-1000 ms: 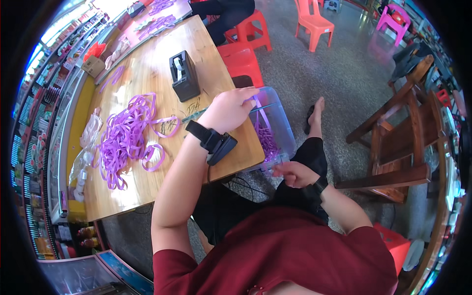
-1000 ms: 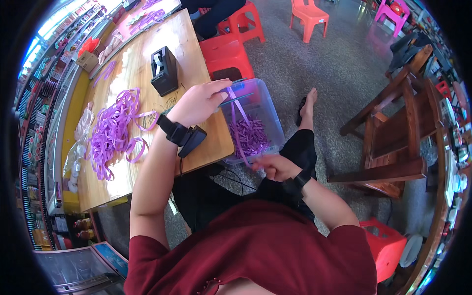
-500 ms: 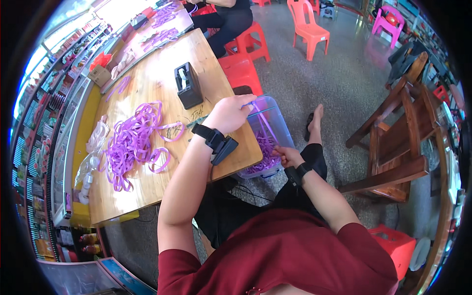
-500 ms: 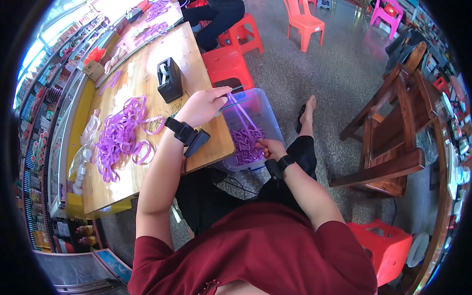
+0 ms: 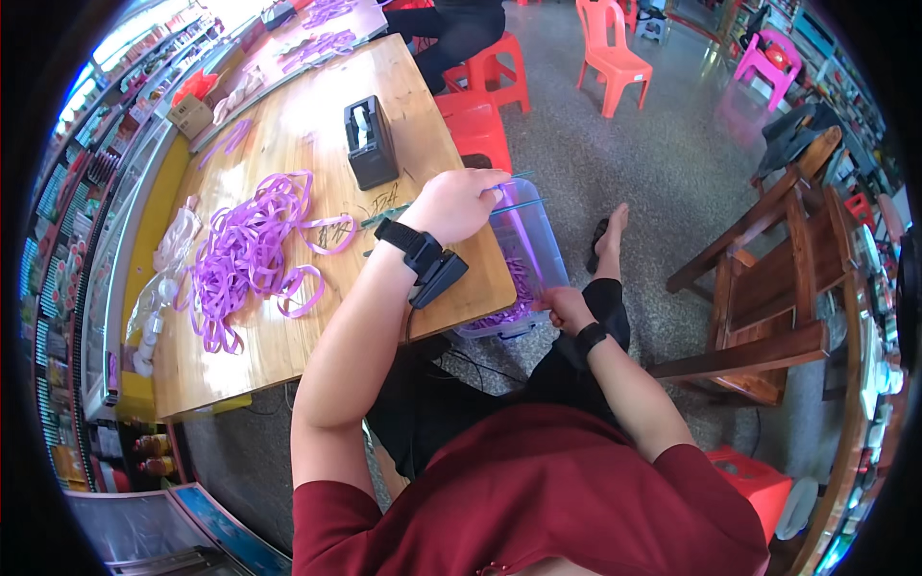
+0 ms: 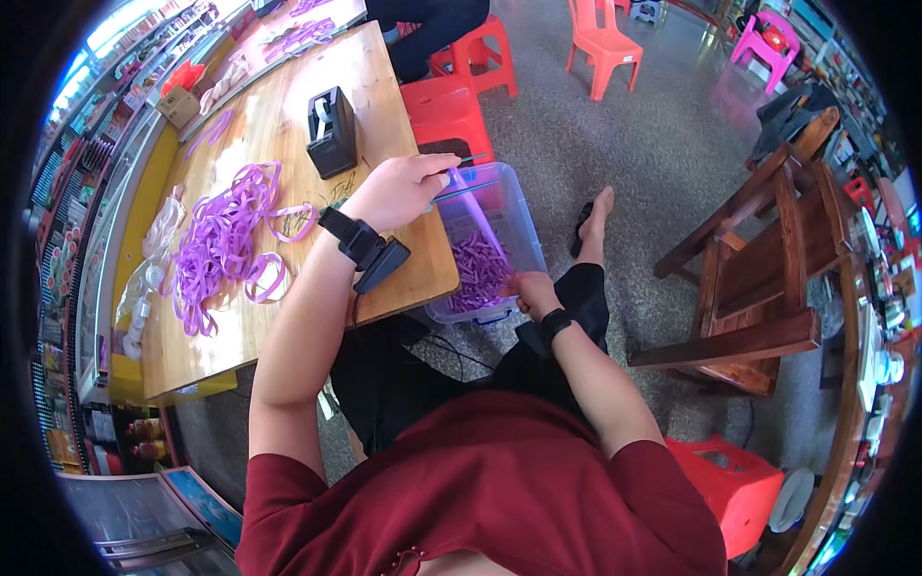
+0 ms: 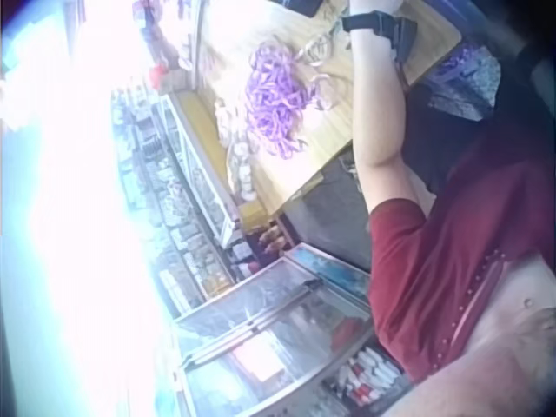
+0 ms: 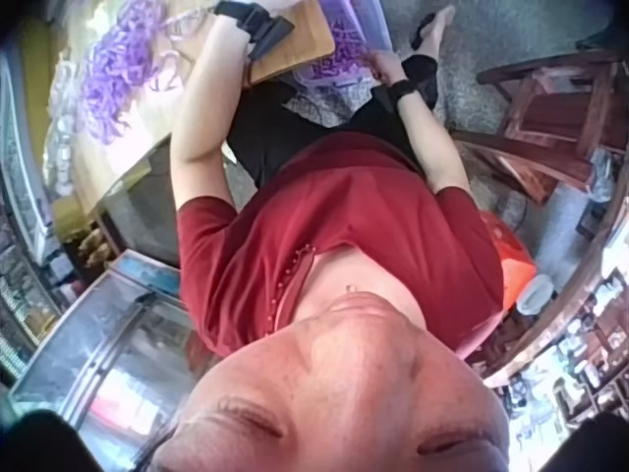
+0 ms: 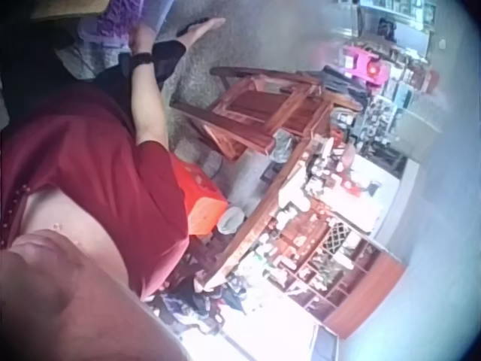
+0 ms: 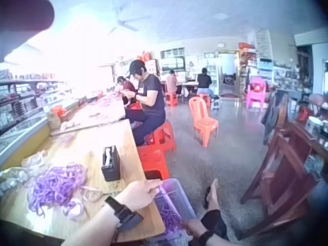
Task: Manually sorting and organizing purple plastic strips into a clear plastic container on a workbench.
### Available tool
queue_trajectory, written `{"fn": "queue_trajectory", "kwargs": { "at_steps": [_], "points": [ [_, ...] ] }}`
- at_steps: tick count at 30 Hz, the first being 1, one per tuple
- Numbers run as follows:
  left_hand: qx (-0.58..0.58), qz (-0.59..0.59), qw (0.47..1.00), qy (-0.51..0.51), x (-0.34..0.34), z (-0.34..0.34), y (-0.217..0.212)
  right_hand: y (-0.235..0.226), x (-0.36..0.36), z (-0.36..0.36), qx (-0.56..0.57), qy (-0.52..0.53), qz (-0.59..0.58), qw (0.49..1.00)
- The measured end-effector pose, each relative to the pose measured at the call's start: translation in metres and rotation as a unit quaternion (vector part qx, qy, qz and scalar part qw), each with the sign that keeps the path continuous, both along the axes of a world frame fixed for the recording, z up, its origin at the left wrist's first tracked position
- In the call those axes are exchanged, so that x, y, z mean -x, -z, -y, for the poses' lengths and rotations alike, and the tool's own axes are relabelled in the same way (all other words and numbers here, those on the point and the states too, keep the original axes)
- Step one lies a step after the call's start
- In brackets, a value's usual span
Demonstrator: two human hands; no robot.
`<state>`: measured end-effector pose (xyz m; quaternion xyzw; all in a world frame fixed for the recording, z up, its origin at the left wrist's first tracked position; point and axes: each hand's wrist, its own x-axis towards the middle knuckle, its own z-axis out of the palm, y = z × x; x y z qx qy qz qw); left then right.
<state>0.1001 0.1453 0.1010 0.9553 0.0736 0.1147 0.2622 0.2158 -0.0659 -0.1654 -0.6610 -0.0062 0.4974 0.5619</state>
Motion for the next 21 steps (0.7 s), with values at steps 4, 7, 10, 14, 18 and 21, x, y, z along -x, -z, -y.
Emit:
{"fn": "queue_trajectory", "kwargs": {
  "at_steps": [4,7,10,14,18,21],
  "points": [
    [-0.002,0.004,1.000,0.002,0.001,-0.001,0.001,-0.002,0.007,-0.001,0.003,-0.092,0.159,0.983],
    [-0.008,0.008,1.000,0.005,0.001,-0.002,0.004,-0.019,0.019,-0.003,0.071,-0.191,0.201,0.958],
    [-0.012,0.015,1.000,0.019,-0.002,-0.001,0.005,-0.015,0.016,0.017,-0.022,-0.352,0.347,0.869],
    [0.007,0.014,1.000,0.010,0.004,-0.003,0.006,-0.081,0.042,0.043,0.032,-0.313,0.164,0.935],
    [0.071,0.012,0.997,-0.012,0.006,0.007,-0.008,-0.105,0.048,0.072,-0.002,-0.308,0.073,0.949],
    [0.043,0.070,0.997,0.004,0.018,0.026,-0.035,-0.119,0.053,0.081,-0.033,-0.304,0.025,0.952]
  ]
}}
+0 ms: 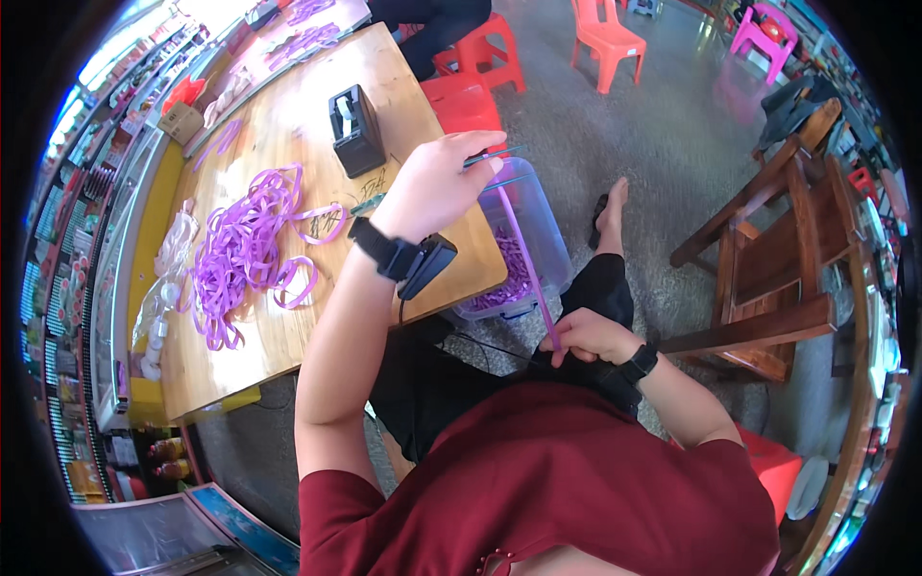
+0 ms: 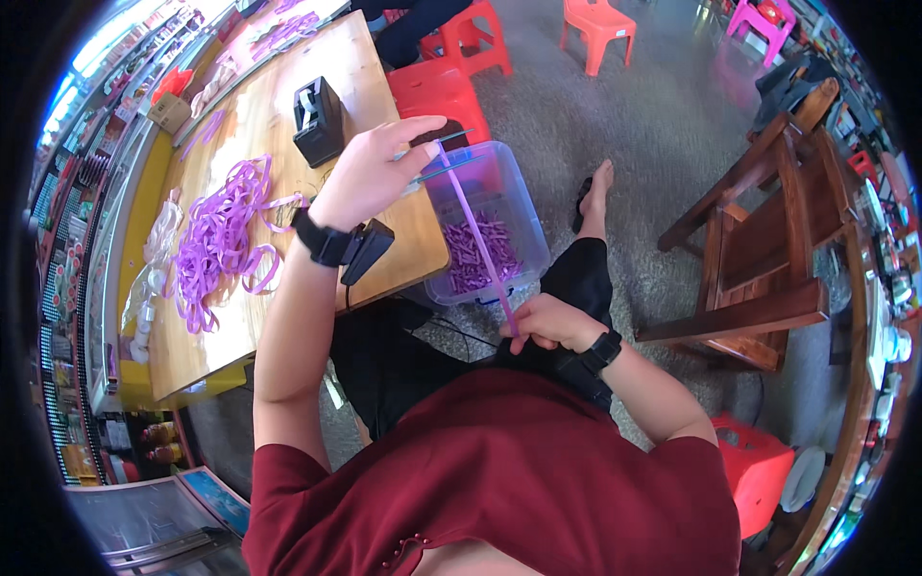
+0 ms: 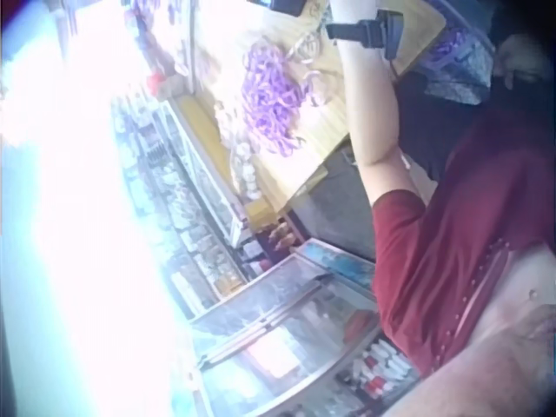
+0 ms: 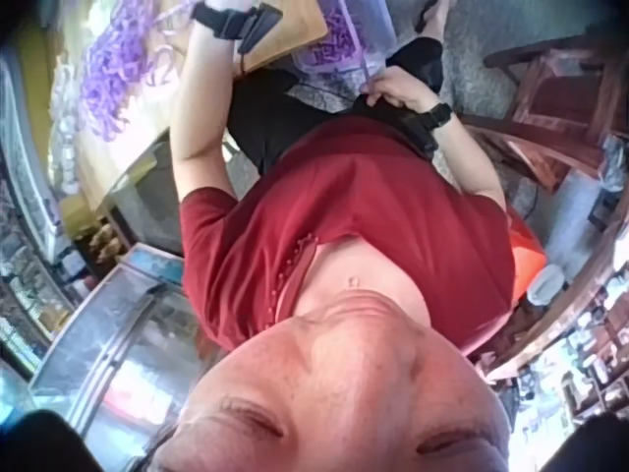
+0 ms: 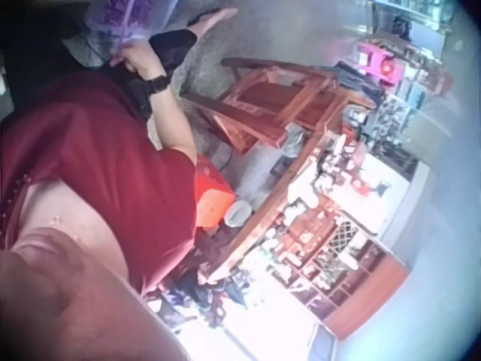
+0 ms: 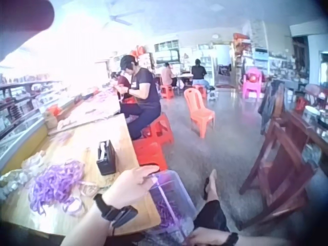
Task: Manually sorting and organizing purple plastic strips into a clear plastic container on a workbench.
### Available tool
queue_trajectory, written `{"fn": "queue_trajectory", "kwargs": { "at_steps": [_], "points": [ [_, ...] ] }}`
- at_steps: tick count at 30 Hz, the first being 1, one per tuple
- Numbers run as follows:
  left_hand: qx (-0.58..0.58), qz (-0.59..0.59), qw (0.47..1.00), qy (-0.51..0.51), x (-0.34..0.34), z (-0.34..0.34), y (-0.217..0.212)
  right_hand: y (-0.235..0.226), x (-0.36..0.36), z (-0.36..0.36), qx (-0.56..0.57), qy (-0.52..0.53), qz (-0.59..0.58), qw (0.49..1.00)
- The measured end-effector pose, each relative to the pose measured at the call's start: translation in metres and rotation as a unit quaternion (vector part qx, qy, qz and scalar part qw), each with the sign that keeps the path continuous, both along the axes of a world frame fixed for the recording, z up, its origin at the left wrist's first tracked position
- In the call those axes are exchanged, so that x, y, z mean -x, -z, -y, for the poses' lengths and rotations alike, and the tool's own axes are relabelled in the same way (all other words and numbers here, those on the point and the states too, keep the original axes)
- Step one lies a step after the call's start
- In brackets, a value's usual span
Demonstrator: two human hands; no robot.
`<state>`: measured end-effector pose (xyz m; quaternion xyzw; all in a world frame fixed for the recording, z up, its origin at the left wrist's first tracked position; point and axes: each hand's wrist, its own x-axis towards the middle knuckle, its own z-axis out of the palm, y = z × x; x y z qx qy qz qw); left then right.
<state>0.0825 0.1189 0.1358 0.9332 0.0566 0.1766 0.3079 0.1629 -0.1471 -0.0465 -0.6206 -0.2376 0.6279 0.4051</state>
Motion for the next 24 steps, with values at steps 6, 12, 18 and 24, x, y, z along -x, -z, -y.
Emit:
{"fn": "queue_trajectory", "kwargs": {
  "at_steps": [6,12,18,24],
  "points": [
    [0.039,0.073,0.991,0.109,0.044,0.069,-0.003,-0.022,0.014,0.011,-0.005,-0.005,-0.077,0.997],
    [0.169,-0.071,0.980,0.076,0.085,0.108,0.088,-0.032,0.026,0.016,-0.024,-0.005,-0.086,0.996],
    [0.286,-0.127,0.949,0.039,0.091,0.115,0.131,-0.037,0.028,0.019,-0.025,0.006,-0.089,0.996],
    [0.480,-0.162,0.858,0.081,0.083,0.122,0.147,-0.021,0.027,0.023,-0.028,0.018,-0.093,0.995]
  ]
}}
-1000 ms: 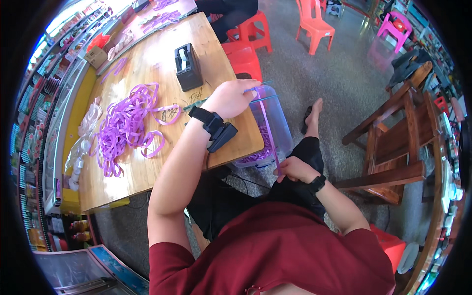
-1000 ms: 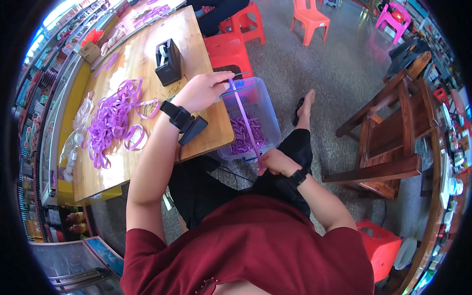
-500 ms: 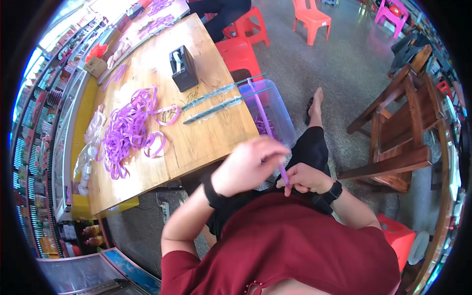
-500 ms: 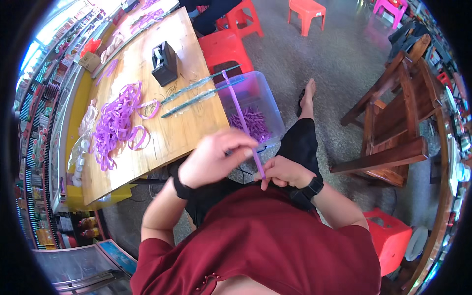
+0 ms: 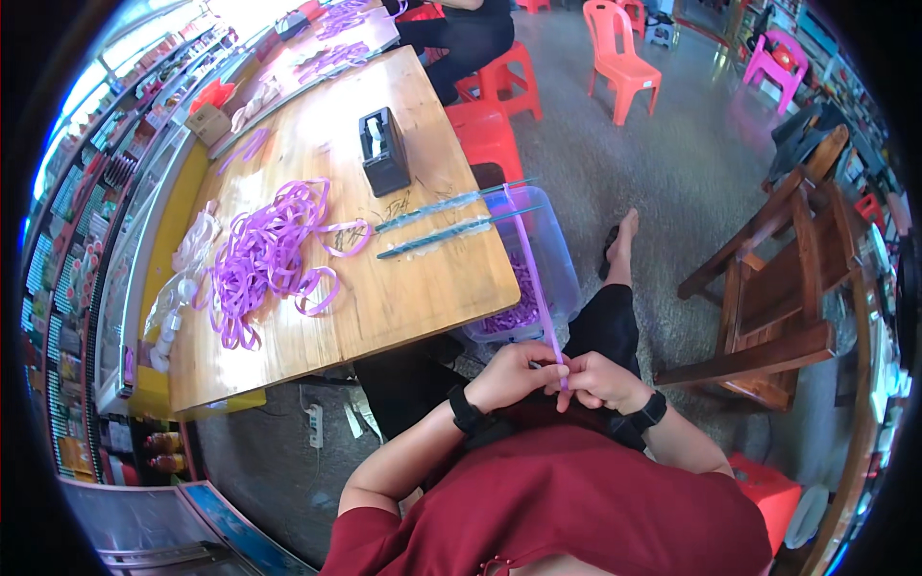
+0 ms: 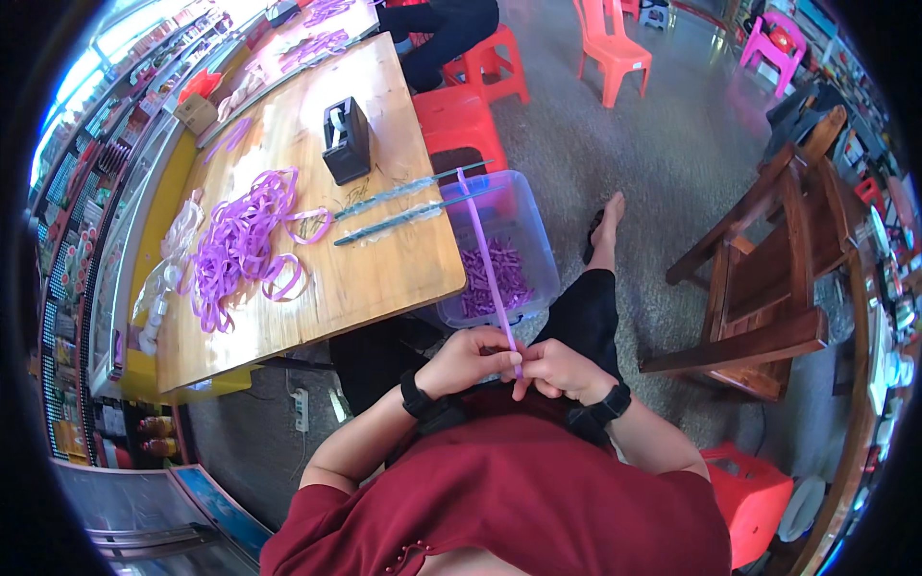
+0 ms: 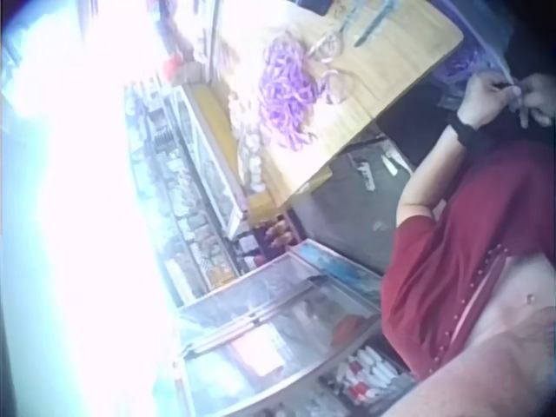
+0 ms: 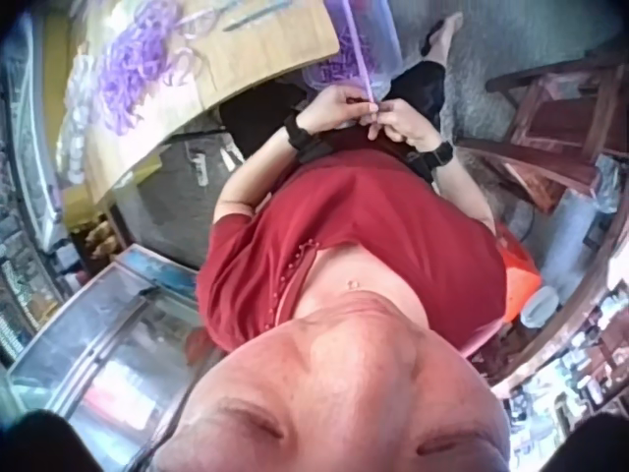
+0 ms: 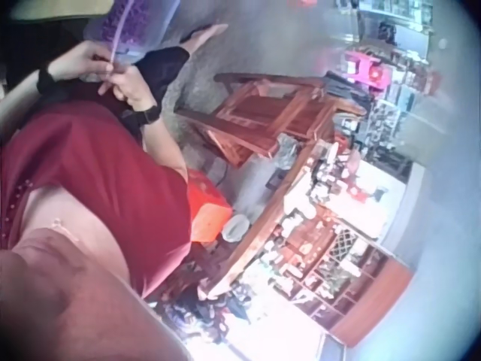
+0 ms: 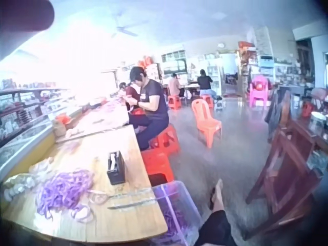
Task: Manually sorting and organizing purple plastic strips into a clear plastic container on a workbench.
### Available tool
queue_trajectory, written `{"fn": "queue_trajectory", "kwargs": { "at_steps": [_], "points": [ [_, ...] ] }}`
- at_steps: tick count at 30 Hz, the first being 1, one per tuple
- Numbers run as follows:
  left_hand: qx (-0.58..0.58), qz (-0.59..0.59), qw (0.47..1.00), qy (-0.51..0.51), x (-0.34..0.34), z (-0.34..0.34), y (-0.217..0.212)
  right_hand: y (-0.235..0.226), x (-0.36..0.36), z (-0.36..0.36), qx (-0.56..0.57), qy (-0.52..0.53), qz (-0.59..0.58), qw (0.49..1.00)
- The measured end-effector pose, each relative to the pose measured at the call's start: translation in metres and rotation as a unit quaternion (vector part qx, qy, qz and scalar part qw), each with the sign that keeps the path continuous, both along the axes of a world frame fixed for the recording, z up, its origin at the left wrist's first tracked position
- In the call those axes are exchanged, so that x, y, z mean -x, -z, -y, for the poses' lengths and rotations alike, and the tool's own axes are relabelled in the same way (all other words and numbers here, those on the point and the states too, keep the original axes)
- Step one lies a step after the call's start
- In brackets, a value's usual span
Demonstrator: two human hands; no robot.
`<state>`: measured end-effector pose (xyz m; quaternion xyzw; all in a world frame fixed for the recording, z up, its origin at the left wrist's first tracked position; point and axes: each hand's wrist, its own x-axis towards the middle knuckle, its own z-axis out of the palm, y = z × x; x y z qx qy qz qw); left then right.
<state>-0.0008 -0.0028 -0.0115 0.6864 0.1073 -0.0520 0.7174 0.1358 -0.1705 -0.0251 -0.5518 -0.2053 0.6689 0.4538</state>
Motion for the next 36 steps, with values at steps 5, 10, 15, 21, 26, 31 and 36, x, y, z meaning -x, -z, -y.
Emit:
{"fn": "queue_trajectory", "kwargs": {
  "at_steps": [5,10,15,21,26,31,36],
  "points": [
    [-0.064,-0.004,0.997,-0.047,0.000,0.001,0.004,-0.017,-0.017,-0.001,0.015,-0.042,0.105,0.993],
    [-0.147,0.009,0.988,-0.047,0.000,-0.002,-0.010,-0.029,-0.023,-0.020,-0.090,0.119,0.248,0.957],
    [-0.165,0.001,0.986,-0.038,-0.001,0.000,-0.022,-0.036,-0.016,-0.052,-0.170,0.101,0.372,0.907],
    [-0.176,0.087,0.976,-0.092,0.006,0.003,-0.014,-0.138,0.008,-0.048,-0.501,0.154,0.431,0.734],
    [-0.169,0.043,0.984,-0.040,0.004,-0.003,-0.014,-0.227,0.050,-0.062,-0.751,-0.117,0.039,0.649],
    [-0.189,0.047,0.980,-0.035,0.000,-0.003,-0.019,-0.252,0.060,-0.067,-0.758,-0.256,0.069,0.596],
    [-0.212,0.085,0.973,-0.026,0.001,-0.003,-0.023,-0.189,0.041,-0.051,-0.723,-0.167,0.282,0.608]
  ]
}}
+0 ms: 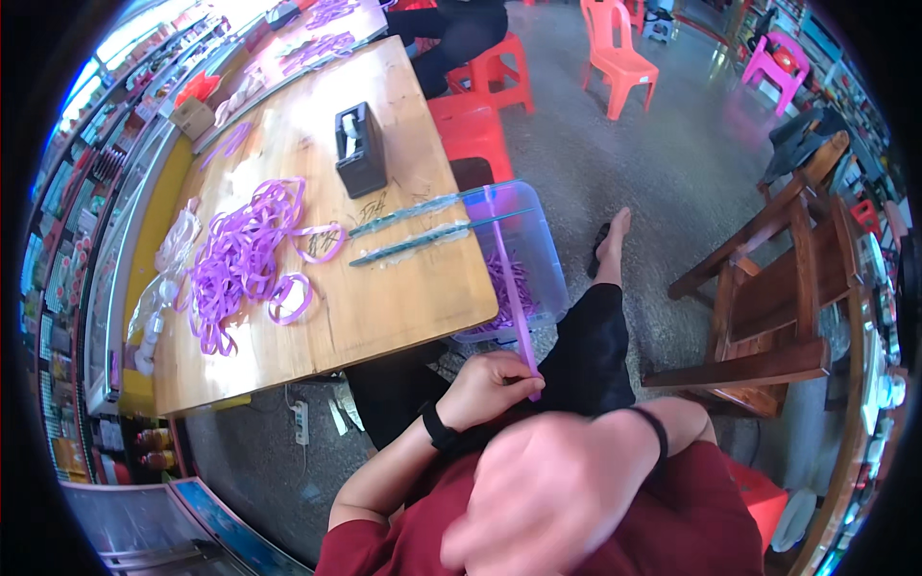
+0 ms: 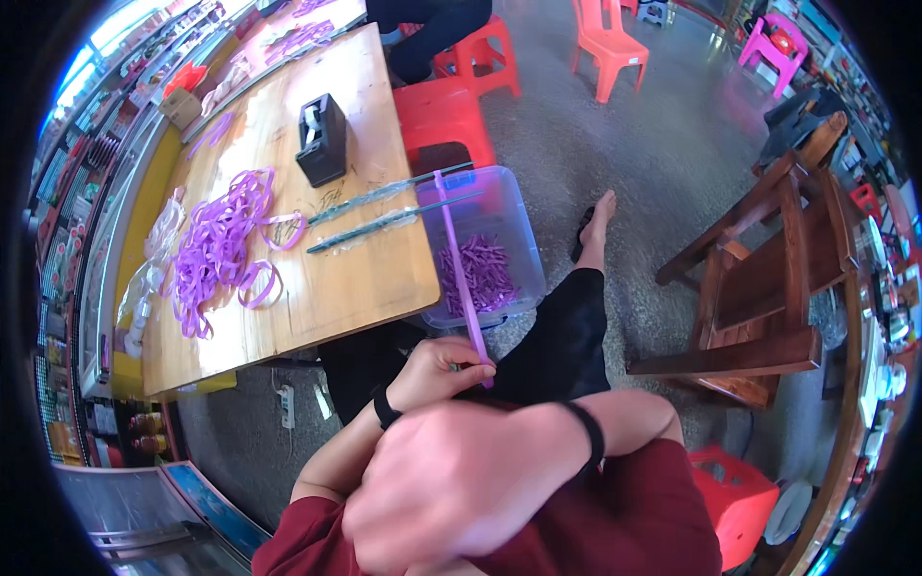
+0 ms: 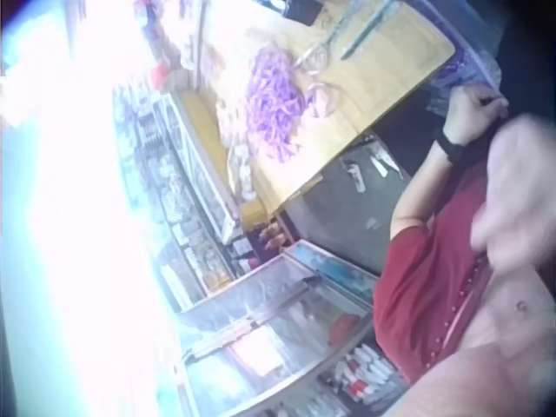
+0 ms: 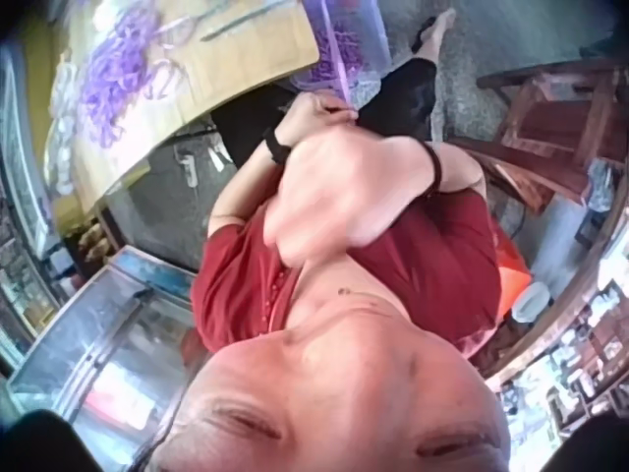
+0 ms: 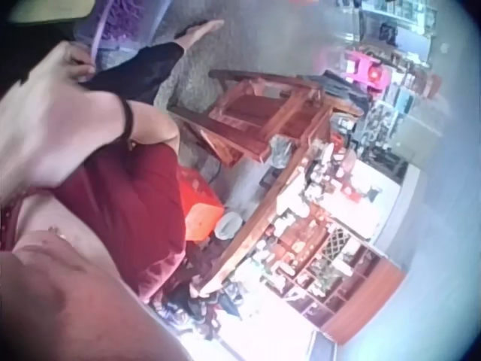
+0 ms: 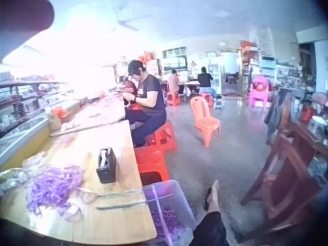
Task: Manually sorting and organizing purple plastic strips into a clear plastic container on a workbench.
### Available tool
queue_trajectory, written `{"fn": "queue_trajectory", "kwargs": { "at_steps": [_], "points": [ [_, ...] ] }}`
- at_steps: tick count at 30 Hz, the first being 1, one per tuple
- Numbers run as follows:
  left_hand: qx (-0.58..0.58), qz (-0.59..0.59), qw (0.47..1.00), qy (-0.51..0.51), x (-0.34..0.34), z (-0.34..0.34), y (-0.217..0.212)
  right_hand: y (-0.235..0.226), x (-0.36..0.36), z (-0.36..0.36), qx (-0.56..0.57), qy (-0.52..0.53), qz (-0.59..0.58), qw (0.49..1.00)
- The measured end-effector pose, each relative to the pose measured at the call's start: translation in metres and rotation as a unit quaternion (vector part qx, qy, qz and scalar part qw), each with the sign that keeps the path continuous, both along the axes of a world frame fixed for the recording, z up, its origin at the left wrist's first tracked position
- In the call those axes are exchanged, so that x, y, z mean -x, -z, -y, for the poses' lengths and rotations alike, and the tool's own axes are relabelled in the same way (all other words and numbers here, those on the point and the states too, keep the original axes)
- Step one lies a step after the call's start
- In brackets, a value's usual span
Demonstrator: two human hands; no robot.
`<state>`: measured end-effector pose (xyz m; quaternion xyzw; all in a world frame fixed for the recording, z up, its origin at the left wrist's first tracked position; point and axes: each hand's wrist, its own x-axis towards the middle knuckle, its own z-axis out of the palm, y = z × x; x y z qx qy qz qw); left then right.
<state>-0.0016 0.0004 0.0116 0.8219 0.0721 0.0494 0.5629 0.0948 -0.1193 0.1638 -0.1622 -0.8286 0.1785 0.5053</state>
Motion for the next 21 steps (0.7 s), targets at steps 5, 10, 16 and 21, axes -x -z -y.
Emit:
{"fn": "queue_trajectory", "kwargs": {
  "at_steps": [5,10,16,21],
  "points": [
    [0.013,-0.009,1.000,-0.006,0.001,0.002,0.001,0.072,-0.047,-0.010,0.233,0.576,-0.090,0.778],
    [0.013,0.021,1.000,-0.012,0.002,0.001,0.008,0.128,-0.064,-0.031,0.326,0.557,-0.111,0.756],
    [-0.017,0.012,1.000,-0.003,-0.002,-0.007,0.017,0.137,-0.071,-0.054,0.382,0.485,-0.175,0.766],
    [-0.010,0.003,1.000,-0.004,-0.008,-0.009,0.023,0.145,-0.087,-0.073,0.431,0.430,-0.244,0.755]
  ]
}}
